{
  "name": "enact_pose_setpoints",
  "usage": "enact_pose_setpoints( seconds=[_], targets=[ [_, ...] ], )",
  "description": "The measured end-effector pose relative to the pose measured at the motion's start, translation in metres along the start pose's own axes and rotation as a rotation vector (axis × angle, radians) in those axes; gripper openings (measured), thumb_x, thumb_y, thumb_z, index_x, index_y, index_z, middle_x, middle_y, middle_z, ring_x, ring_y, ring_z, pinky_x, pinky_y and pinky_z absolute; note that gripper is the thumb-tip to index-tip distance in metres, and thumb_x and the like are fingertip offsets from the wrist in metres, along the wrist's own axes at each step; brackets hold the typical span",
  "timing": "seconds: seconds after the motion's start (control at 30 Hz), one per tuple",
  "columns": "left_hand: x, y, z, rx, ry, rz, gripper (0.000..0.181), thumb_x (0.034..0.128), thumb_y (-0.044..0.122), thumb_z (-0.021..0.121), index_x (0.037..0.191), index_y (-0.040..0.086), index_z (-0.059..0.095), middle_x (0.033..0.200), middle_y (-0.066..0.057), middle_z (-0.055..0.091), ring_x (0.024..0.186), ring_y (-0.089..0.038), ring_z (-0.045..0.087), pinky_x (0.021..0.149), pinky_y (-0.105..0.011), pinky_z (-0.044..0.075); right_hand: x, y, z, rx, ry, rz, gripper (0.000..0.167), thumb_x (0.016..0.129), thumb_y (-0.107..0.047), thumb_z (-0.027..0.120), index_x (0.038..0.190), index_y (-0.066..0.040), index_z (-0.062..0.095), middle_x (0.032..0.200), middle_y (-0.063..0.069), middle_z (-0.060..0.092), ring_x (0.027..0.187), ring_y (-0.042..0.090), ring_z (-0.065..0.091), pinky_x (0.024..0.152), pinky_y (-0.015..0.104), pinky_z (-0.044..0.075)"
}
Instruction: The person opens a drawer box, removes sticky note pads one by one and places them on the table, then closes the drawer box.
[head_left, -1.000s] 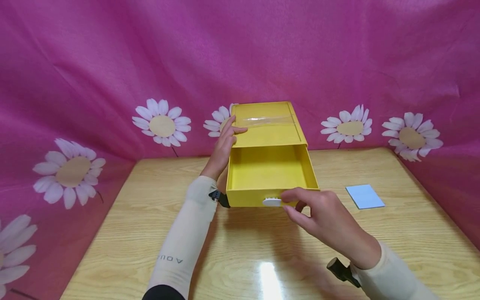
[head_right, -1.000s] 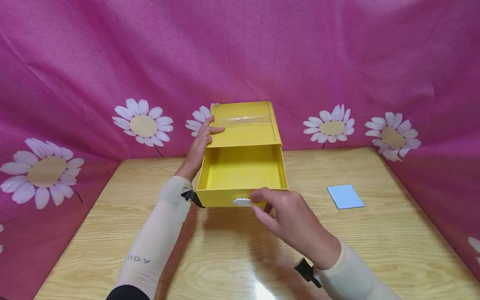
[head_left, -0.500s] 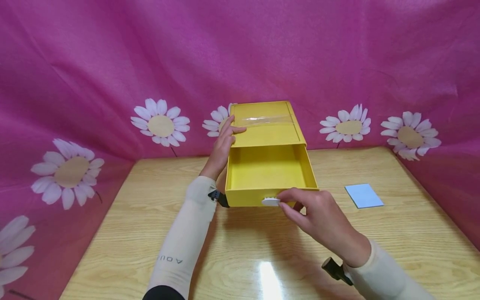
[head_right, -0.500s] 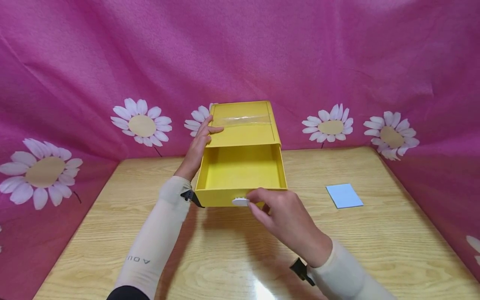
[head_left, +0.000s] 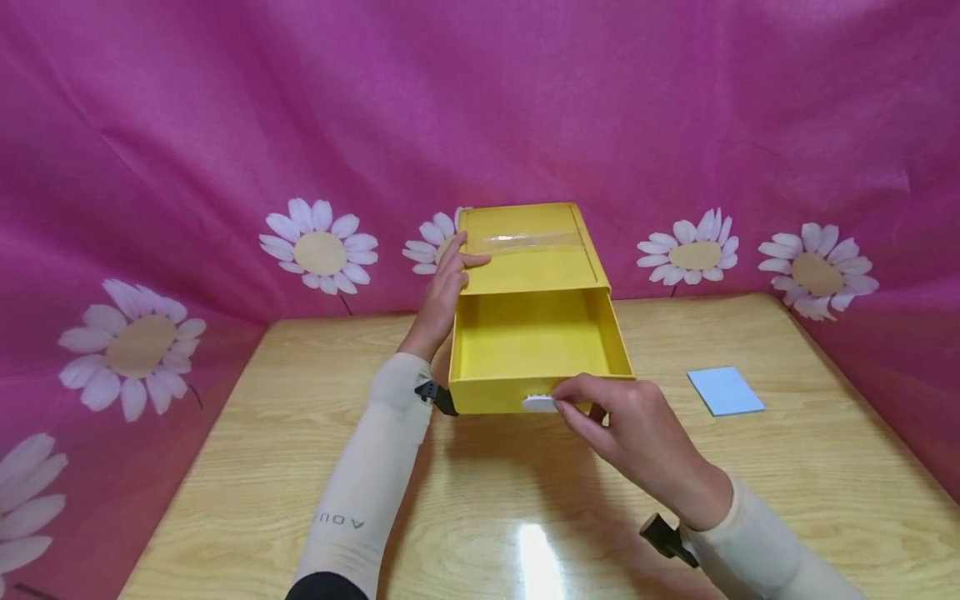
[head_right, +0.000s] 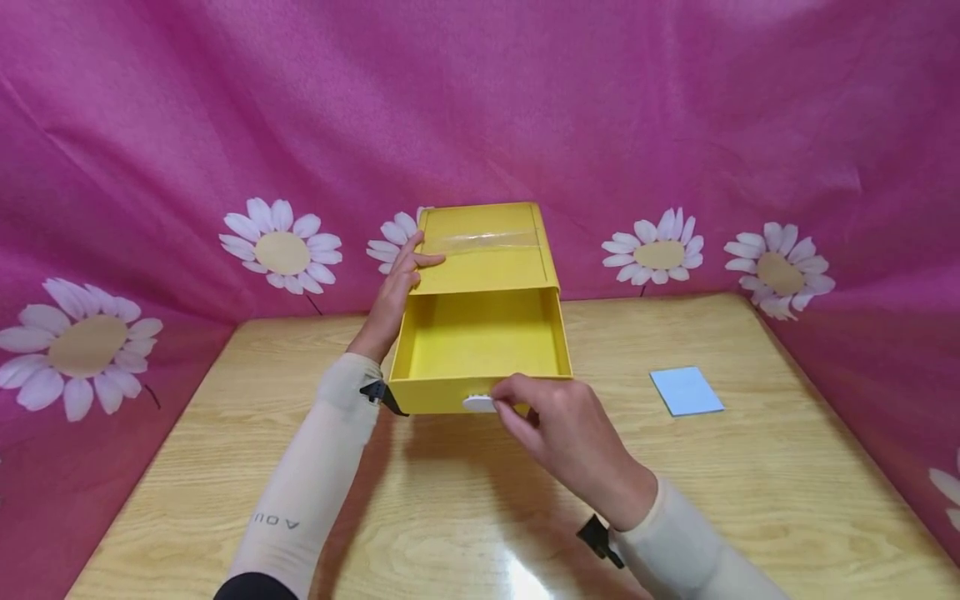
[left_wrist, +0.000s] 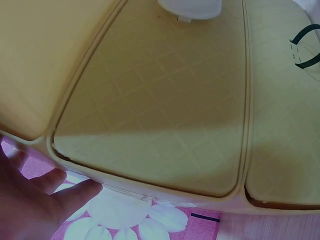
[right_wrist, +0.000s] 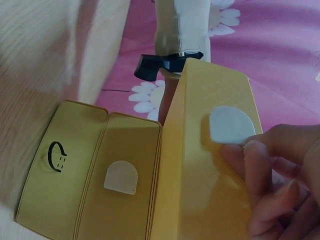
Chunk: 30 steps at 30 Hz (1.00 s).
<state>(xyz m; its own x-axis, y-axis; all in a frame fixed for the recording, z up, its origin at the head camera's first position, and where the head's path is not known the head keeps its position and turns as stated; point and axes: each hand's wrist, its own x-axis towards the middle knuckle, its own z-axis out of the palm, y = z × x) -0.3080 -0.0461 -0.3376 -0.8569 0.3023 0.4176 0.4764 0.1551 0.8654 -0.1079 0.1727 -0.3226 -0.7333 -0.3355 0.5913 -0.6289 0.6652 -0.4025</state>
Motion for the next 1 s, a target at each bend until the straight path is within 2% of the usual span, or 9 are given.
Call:
enact_pose_setpoints(
  seconds=[0.1,0.27,0.3,0.43,0.57,0.9,1.0],
  targets=[
    [-0.002,0.006,-0.002,0.004,-0.004,-0.008,0.046,0.092,0.02,0.031,0.125,0.013,0.062,0.16,0.008,0.017,0.143,-0.005,0.013,0.114,-0.044,0.015,0.001,0.0,0.001,-0.004,0.011,-0.014,0.013,0.081,-0.007,0.074,0.089,-0.016,0.07,0.071,-0.016,0.06,0.053,-0.003,0.045,0.046,0.013,0.037],
    [-0.002,0.007,-0.003,-0.008,-0.025,-0.02,0.047,0.096,0.021,0.028,0.128,0.012,0.061,0.16,0.008,0.015,0.144,-0.007,0.012,0.114,-0.043,0.015,0.0,0.001,0.001,-0.013,0.026,-0.02,0.013,0.082,-0.008,0.073,0.088,-0.018,0.07,0.068,-0.018,0.056,0.051,-0.003,0.042,0.045,0.012,0.034],
    [-0.002,0.004,-0.003,-0.016,-0.027,-0.017,0.047,0.0971,0.023,0.027,0.128,0.013,0.061,0.16,0.008,0.015,0.144,-0.007,0.012,0.114,-0.043,0.014,0.0,0.001,0.001,-0.014,0.028,-0.02,0.013,0.081,-0.008,0.073,0.088,-0.018,0.07,0.067,-0.018,0.056,0.05,-0.003,0.041,0.045,0.012,0.033],
    [-0.008,0.021,-0.005,-0.039,-0.052,-0.039,0.047,0.1008,0.022,0.025,0.131,0.007,0.058,0.161,0.002,0.012,0.146,-0.014,0.01,0.116,-0.045,0.011,0.0,0.001,0.002,-0.018,0.033,-0.026,0.013,0.081,-0.007,0.073,0.088,-0.018,0.07,0.067,-0.019,0.055,0.049,-0.003,0.04,0.044,0.012,0.032],
    [-0.012,0.036,-0.005,-0.011,-0.058,-0.041,0.049,0.1003,0.021,0.024,0.131,0.004,0.057,0.162,0.0,0.012,0.147,-0.017,0.008,0.116,-0.046,0.01,0.001,0.002,0.001,-0.026,0.04,-0.028,0.014,0.081,-0.007,0.073,0.088,-0.018,0.07,0.065,-0.019,0.053,0.049,-0.003,0.037,0.043,0.012,0.03],
    [-0.014,0.037,-0.006,0.01,-0.068,-0.077,0.048,0.1012,0.023,0.023,0.133,0.007,0.056,0.162,0.002,0.011,0.146,-0.014,0.009,0.115,-0.047,0.011,0.002,0.004,0.001,-0.038,0.045,-0.017,0.014,0.08,-0.007,0.073,0.087,-0.018,0.07,0.064,-0.018,0.052,0.048,-0.002,0.037,0.042,0.014,0.03],
    [-0.015,0.037,-0.007,0.015,-0.068,-0.07,0.048,0.1009,0.022,0.024,0.132,0.007,0.057,0.162,0.001,0.011,0.146,-0.016,0.008,0.115,-0.048,0.01,0.003,0.004,0.002,-0.038,0.051,-0.005,0.013,0.08,-0.008,0.073,0.087,-0.019,0.07,0.063,-0.018,0.051,0.048,-0.002,0.037,0.042,0.016,0.031]
  ],
)
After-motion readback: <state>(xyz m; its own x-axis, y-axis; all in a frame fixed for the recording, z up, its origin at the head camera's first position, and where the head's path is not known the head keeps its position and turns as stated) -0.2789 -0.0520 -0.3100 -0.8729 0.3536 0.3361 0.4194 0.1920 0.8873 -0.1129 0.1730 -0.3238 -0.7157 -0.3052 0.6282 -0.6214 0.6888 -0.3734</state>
